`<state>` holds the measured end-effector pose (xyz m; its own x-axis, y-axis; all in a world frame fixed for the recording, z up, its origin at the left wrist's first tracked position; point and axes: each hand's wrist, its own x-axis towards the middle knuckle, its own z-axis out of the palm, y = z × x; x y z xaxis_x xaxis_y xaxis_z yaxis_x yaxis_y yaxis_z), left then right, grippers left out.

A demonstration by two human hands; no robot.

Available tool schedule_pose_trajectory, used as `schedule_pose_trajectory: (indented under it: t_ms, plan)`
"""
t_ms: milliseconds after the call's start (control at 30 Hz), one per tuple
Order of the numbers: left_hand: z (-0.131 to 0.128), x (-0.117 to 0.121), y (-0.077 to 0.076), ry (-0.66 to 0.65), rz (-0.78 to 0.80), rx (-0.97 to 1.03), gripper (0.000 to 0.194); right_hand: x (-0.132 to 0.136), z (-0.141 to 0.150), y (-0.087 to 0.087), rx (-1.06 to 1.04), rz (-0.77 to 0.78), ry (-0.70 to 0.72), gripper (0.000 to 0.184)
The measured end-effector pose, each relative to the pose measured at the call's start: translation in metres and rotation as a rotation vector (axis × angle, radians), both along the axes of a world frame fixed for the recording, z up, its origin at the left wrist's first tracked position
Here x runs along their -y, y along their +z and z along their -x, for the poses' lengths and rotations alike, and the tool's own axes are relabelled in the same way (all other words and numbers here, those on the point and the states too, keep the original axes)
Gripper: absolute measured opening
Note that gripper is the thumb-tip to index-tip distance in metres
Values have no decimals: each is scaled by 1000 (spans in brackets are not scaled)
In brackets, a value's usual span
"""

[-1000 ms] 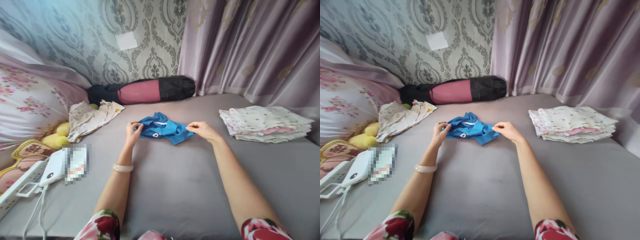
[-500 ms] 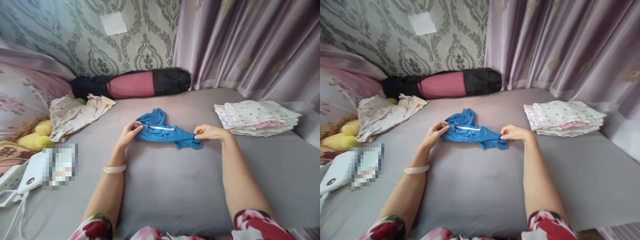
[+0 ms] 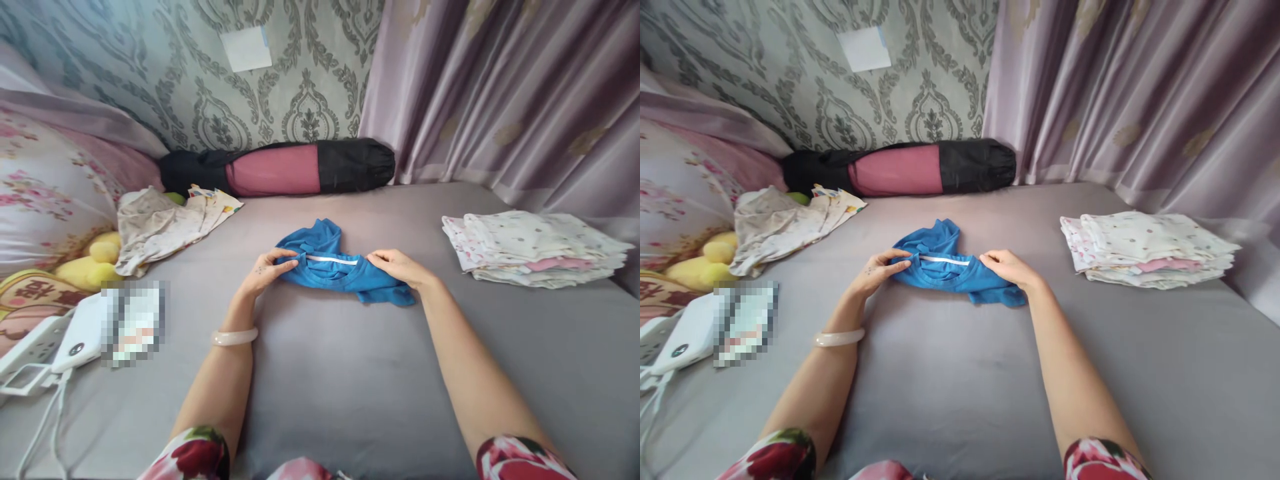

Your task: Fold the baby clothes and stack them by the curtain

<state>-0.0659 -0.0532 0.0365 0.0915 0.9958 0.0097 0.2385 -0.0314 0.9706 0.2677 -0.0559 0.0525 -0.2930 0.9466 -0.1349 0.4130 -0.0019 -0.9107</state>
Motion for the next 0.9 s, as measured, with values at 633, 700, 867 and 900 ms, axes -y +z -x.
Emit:
schedule_pose_trajectory:
  t_ms: [633, 700, 867, 900]
  plan:
    - [0, -1, -8, 68, 0, 122, 30, 14, 5, 31, 190, -94, 283, 12]
    - [-1, -1, -8, 78, 10, 129, 30, 15, 7, 30, 193, -88, 282, 18]
    - [-1, 0, -7, 83, -2, 121, 29, 13, 6, 20, 191, -57, 278, 40]
    - [-1, 0, -7, 82, -3, 116, 29, 12, 6, 19, 209, -54, 281, 40]
